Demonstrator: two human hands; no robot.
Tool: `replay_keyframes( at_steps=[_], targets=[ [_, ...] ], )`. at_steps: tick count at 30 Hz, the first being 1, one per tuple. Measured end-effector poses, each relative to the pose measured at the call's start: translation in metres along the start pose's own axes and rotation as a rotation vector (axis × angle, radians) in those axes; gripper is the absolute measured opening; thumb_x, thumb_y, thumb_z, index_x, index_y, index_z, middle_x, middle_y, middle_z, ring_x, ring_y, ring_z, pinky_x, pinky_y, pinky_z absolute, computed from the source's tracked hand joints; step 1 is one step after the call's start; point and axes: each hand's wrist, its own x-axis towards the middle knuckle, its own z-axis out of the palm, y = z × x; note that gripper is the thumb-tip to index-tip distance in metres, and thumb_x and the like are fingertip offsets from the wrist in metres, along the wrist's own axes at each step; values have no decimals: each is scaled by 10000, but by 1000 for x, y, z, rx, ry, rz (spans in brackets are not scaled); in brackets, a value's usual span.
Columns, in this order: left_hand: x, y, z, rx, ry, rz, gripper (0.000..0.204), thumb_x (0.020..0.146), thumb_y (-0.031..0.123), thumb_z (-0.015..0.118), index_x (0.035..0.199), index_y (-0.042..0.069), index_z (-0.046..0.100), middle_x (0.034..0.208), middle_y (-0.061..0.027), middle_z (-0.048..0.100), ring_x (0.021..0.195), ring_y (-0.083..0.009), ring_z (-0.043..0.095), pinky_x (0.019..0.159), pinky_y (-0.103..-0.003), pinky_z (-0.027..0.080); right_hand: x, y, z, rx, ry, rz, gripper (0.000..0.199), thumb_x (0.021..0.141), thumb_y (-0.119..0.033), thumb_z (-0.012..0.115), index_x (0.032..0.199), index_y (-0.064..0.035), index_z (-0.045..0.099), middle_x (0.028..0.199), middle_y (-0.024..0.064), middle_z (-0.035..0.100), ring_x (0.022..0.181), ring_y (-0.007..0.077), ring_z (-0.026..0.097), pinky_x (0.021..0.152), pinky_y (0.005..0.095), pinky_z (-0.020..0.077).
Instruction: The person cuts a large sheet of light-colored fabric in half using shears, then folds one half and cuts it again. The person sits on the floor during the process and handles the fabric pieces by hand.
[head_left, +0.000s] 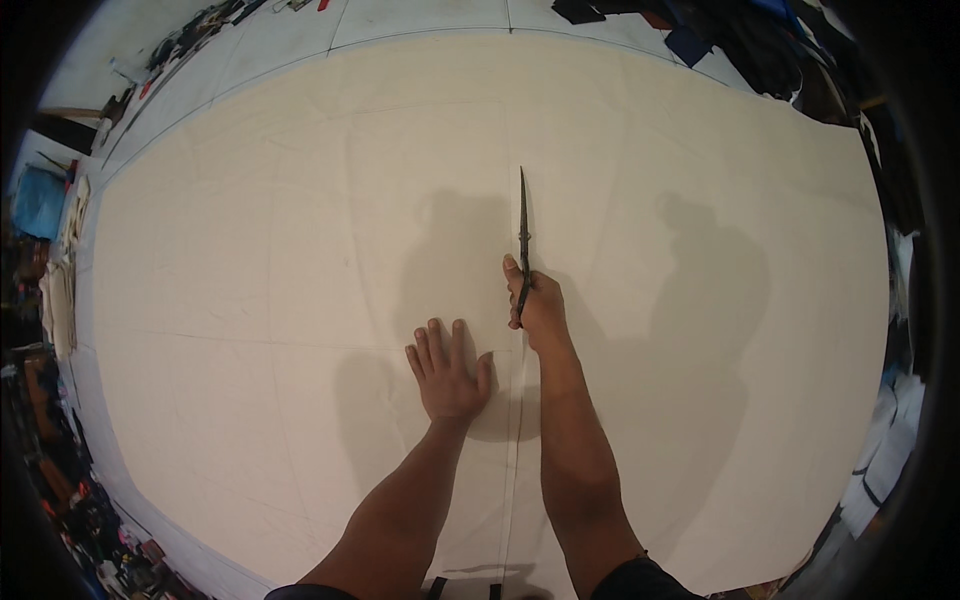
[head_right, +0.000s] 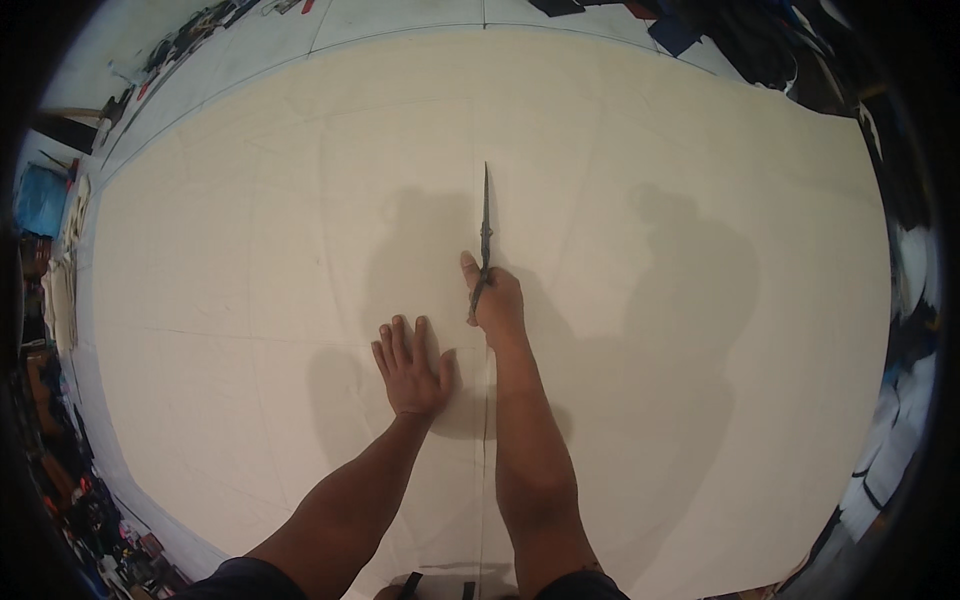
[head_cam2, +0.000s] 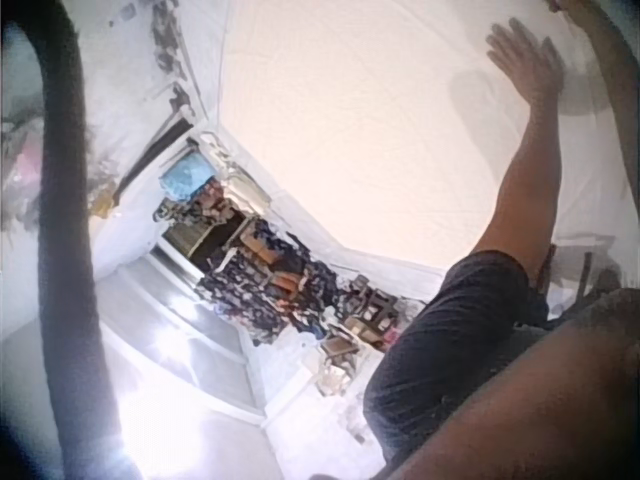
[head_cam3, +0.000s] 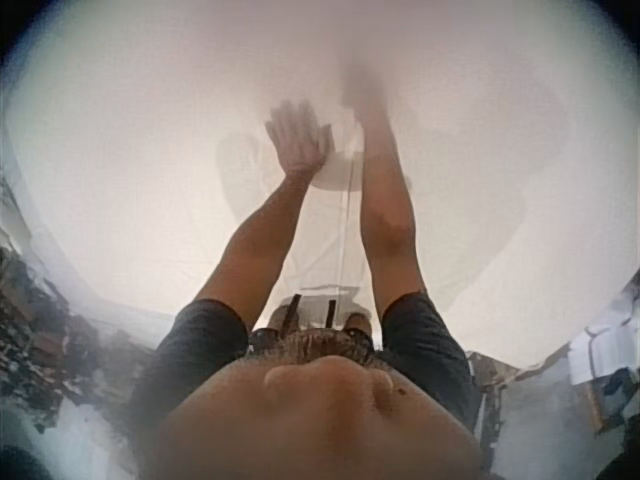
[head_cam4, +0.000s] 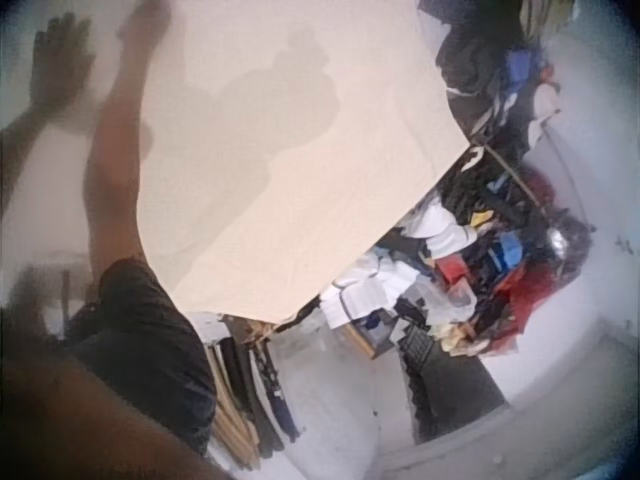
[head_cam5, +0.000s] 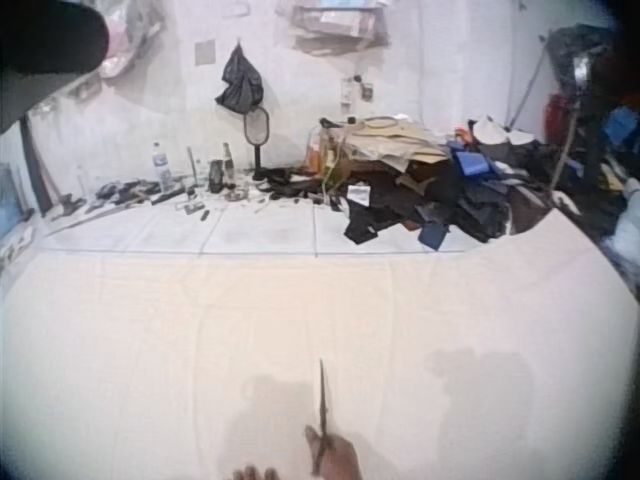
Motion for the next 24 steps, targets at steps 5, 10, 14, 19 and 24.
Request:
replay_keyframes(
  at_steps=[5,10,14,19,24],
  targets=[
    [1,2,-1,-7,-19,-4,670,906,450,512,1456,95,365,1520,-239,239,1418,-450,176,1151,-583,106,22,-38,1,69,-26,30,540,824,-585,683,689,-96,500,534,-19,431,399,105,415,380,275,382],
    [0,2,-2,-18,-1,3,670,905,448,518,1454,94,368,1517,-240,244,1418,-450,176,1151,-584,106,35,-29,4,-12,13,-32,552,817,-597,684,668,-100,495,520,-22,421,396,107,408,391,283,391],
    [0,1,0,-16,10,-4,669,904,449,521,1453,98,371,1518,-239,243,1421,-445,174,1154,-579,103,42,-29,4,-5,-1,-48,559,814,-607,681,673,-97,498,521,-19,421,398,108,406,390,280,389],
    [1,0,2,-2,-5,-2,670,905,453,519,1452,95,372,1519,-240,240,1426,-439,165,1158,-575,92,58,-68,8,72,-36,0,564,813,-611,679,672,-94,504,523,-19,417,404,109,408,392,274,387],
    [1,2,0,2,-19,-10,670,907,457,513,1452,94,373,1519,-241,241,1429,-439,158,1158,-576,87,72,-59,10,-16,22,-58,591,840,-583,663,651,-48,498,532,20,439,389,152,453,370,305,395]
  ],
)
